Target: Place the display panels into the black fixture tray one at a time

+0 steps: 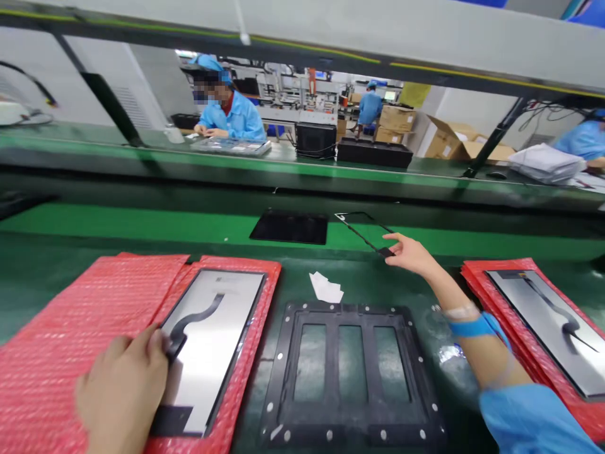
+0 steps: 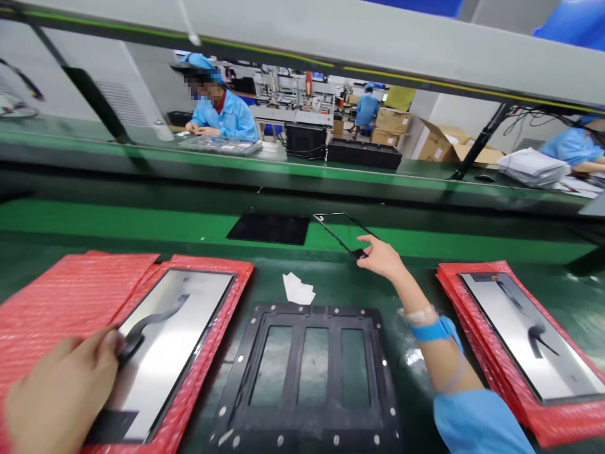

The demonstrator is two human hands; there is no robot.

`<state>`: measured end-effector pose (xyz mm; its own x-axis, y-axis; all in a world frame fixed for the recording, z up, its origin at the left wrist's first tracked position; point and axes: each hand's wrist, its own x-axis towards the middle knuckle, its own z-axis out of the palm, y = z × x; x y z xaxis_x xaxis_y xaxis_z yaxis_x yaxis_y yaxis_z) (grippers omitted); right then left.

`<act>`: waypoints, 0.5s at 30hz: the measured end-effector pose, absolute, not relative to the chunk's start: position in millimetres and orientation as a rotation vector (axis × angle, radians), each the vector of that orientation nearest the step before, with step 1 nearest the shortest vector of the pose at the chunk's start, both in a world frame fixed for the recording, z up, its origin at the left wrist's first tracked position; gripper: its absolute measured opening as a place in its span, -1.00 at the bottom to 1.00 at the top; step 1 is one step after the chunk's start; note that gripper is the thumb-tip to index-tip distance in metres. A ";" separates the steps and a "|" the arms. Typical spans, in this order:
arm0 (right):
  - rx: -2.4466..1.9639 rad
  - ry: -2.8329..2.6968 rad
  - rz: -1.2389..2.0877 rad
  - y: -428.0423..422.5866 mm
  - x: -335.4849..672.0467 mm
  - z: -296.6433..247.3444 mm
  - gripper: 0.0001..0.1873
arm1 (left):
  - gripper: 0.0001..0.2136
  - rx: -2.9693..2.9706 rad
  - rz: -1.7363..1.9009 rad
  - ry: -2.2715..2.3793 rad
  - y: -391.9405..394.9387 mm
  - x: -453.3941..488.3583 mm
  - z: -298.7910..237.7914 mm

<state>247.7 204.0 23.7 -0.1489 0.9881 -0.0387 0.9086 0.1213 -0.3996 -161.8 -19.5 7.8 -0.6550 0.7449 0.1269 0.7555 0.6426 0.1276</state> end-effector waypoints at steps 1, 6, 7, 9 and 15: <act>-1.806 -2.217 0.509 179.7 248.8 24.0 -0.37 | -0.37 -1.269 -0.153 -2.840 -19.6 -155.6 14.2; -1.359 -2.501 0.406 52.3 268.3 2.1 -0.48 | -0.42 -1.266 -0.231 -2.898 -21.4 -141.4 27.3; -1.298 -2.547 0.368 32.2 272.6 -3.4 -0.49 | -0.42 -1.269 -0.262 -2.897 -22.8 -141.4 26.3; -1.186 -2.649 0.324 1.6 278.9 -11.3 -0.48 | -0.43 -1.270 -0.298 -2.901 -25.9 -142.1 23.3; -1.103 -2.802 0.286 -26.4 280.7 -15.4 -0.41 | -0.44 -1.302 -0.380 -2.896 -29.3 -142.0 21.5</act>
<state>280.7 -26.4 -15.4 -0.7280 0.6845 0.0396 0.6624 0.7170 -0.2171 -142.0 -29.3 21.5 -0.6670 0.7436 0.0459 0.7303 0.6404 0.2378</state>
